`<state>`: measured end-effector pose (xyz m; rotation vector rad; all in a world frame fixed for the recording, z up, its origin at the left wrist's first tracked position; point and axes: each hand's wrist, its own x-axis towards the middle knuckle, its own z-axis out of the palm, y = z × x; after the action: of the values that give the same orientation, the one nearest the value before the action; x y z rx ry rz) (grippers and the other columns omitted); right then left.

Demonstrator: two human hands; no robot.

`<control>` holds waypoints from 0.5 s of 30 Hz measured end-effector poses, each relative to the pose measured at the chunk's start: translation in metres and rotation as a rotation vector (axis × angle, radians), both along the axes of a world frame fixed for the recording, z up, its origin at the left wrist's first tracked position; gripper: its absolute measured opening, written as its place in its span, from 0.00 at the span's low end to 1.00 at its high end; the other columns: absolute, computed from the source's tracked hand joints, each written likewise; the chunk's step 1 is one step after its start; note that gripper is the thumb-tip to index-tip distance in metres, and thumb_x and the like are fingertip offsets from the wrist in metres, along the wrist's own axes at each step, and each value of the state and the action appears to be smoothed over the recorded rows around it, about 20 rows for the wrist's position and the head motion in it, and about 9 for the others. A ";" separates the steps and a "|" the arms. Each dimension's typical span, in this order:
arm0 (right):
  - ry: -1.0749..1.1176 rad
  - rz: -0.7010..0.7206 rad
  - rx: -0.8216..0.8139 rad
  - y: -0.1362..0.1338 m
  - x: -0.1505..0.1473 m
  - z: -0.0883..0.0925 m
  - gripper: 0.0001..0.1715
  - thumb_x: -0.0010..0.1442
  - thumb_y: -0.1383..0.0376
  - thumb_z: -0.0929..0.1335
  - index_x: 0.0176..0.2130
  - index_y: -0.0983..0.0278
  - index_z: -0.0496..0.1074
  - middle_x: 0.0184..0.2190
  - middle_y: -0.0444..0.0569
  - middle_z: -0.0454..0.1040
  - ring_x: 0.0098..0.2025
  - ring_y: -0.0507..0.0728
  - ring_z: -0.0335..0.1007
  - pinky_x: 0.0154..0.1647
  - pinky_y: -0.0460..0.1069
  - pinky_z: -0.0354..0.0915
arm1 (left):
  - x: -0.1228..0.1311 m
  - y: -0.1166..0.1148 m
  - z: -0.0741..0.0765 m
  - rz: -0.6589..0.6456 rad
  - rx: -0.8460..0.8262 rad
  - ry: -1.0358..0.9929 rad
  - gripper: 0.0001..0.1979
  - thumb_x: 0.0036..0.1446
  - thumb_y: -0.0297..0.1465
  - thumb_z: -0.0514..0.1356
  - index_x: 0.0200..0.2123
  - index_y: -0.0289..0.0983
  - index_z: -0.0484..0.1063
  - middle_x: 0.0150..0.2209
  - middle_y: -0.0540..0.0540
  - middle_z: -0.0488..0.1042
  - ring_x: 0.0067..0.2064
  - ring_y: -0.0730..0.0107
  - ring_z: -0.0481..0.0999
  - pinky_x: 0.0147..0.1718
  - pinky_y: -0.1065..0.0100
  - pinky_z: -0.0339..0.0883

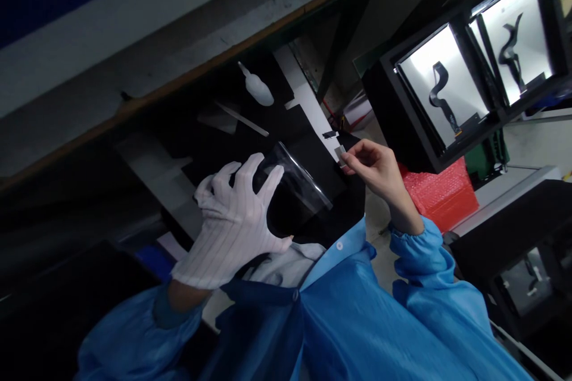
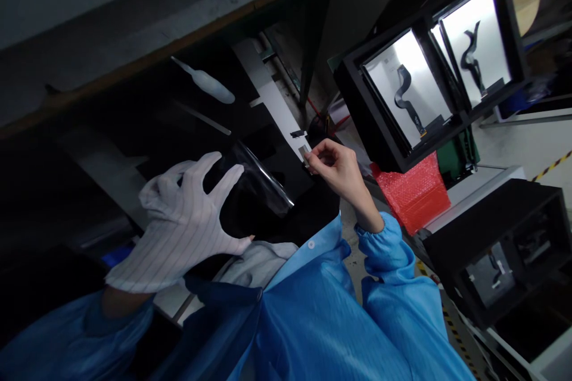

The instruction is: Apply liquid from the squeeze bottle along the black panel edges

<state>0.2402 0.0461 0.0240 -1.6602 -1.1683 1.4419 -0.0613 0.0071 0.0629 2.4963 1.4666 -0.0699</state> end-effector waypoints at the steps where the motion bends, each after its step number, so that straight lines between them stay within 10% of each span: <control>1: 0.004 0.000 0.007 0.002 -0.001 0.001 0.40 0.55 0.27 0.80 0.32 0.57 0.74 0.28 0.45 0.80 0.29 0.56 0.80 0.34 0.52 0.79 | -0.001 0.001 0.000 0.002 0.020 0.005 0.59 0.40 0.53 0.82 0.73 0.38 0.72 0.76 0.24 0.67 0.66 0.16 0.72 0.57 0.26 0.72; 15: -0.329 0.202 0.154 0.016 -0.010 0.003 0.28 0.72 0.39 0.73 0.35 0.57 0.73 0.26 0.42 0.75 0.28 0.54 0.68 0.34 0.50 0.65 | -0.002 0.007 -0.017 0.083 -0.047 -0.066 0.56 0.44 0.45 0.83 0.76 0.42 0.69 0.78 0.26 0.63 0.70 0.15 0.68 0.61 0.23 0.69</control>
<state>0.2307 0.0619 0.0267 -1.7533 -1.6266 1.1858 -0.0637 0.0138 0.0461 2.3745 1.5219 -0.0065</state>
